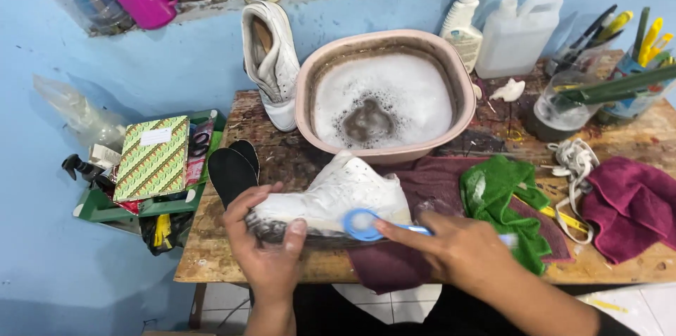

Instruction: Cleaning white sneakers using a brush, soapy water, and a cloth

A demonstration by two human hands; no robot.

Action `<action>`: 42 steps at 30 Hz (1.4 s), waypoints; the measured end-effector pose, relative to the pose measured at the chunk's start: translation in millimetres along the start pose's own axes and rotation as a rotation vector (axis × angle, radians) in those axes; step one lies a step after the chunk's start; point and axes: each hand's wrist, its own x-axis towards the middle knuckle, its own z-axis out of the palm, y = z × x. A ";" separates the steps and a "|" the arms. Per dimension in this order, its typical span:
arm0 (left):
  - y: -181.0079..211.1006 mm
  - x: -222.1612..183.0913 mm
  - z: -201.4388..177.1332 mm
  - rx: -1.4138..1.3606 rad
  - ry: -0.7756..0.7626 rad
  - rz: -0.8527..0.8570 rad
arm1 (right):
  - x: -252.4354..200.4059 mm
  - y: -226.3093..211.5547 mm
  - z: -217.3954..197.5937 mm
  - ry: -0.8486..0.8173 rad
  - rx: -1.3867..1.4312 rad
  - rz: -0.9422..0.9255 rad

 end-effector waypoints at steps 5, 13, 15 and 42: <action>-15.0 -11.1 -17.1 -0.039 0.085 -0.133 | -20.4 35.6 -24.5 -0.702 -0.379 0.235; -17.5 -16.3 -18.8 -0.056 0.136 -0.154 | 10.8 16.1 -14.6 -0.443 -0.135 0.044; -23.0 -16.1 -18.3 -0.032 0.143 -0.136 | 20.1 11.6 -4.6 -0.295 -0.078 -0.071; -39.4 -29.7 -33.8 -0.106 0.162 -0.214 | 10.0 48.4 1.7 -0.265 -0.037 -0.163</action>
